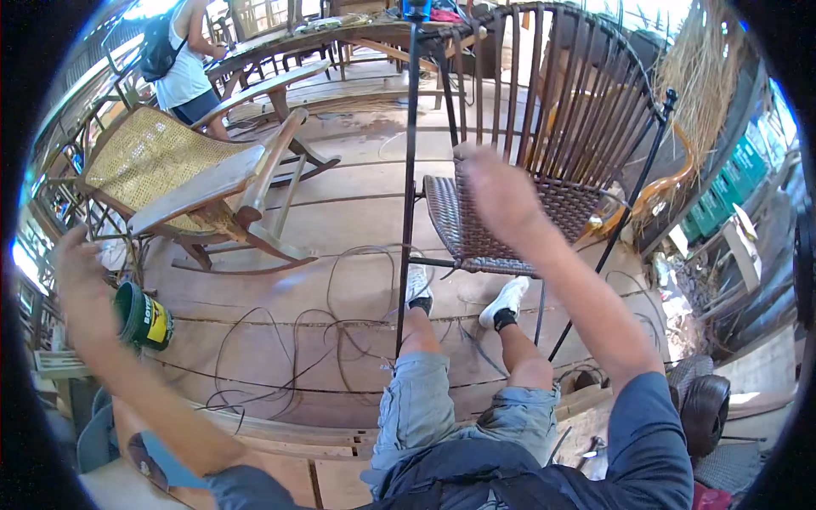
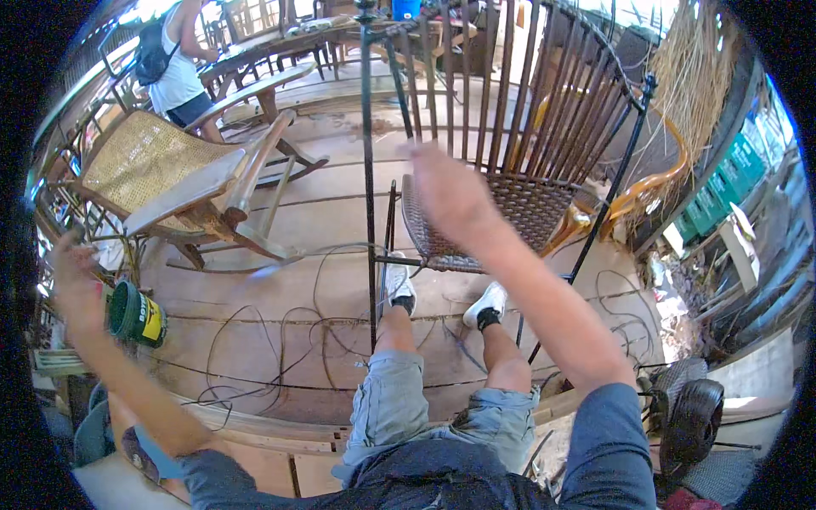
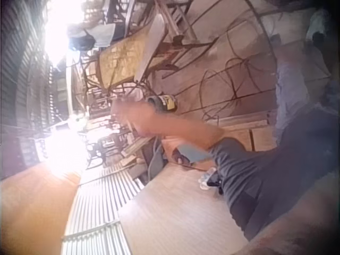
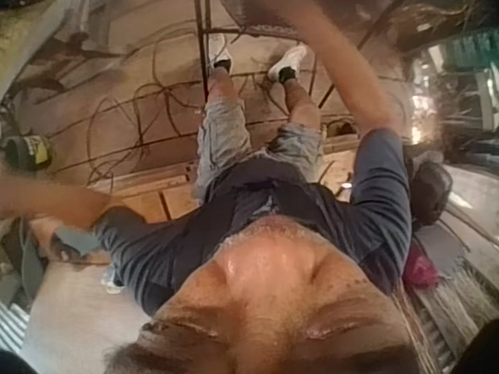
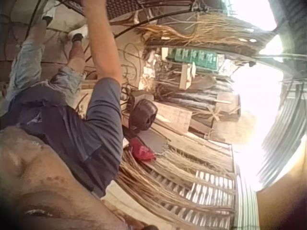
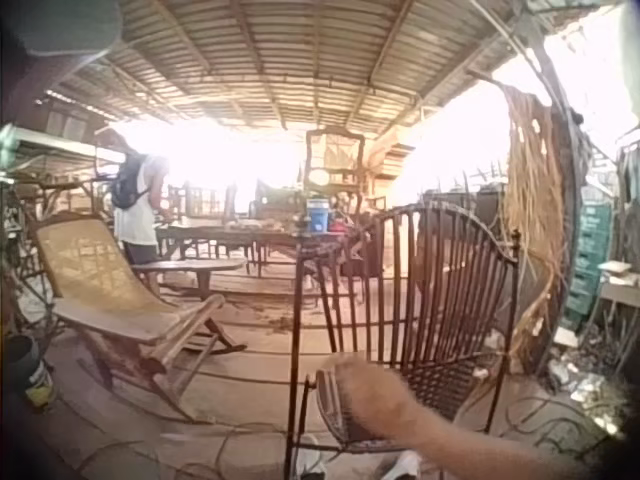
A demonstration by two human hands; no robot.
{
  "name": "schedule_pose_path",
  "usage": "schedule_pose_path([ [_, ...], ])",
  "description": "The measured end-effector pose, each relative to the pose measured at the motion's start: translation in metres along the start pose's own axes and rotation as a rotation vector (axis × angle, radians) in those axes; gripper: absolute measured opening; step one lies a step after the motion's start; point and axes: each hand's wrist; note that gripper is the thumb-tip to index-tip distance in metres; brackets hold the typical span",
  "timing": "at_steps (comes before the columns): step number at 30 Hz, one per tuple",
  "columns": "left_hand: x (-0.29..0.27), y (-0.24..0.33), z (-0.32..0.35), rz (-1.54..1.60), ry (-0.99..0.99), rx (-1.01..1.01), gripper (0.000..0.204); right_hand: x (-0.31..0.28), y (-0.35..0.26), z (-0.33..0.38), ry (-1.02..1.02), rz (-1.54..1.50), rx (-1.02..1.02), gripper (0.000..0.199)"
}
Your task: Weaving a synthetic rattan chair by hand on a metal frame.
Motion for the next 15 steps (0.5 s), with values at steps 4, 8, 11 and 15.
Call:
schedule_pose_path([
  [4,0.276,0.049,0.114,0.213,-0.684,0.163,0.024,-0.061,0.050,-0.012,-0.015,-0.068,0.563,0.023],
  [8,0.381,0.120,0.153,0.131,-0.391,0.557,0.043,-0.053,0.057,-0.048,-0.147,-0.317,0.669,0.022],
  [11,0.413,0.124,0.157,0.181,-0.346,0.550,0.048,-0.063,0.046,-0.080,-0.309,-0.146,0.507,0.025],
  [15,0.434,0.121,0.154,0.245,-0.292,0.578,0.052,-0.043,0.063,-0.098,-0.340,0.101,0.436,0.024],
])
Point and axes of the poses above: each hand's wrist, its own z-axis away from the middle knuckle, its own x-axis out of the palm, y = z × x, and after that the axes turned 9 degrees about -x, right-handed
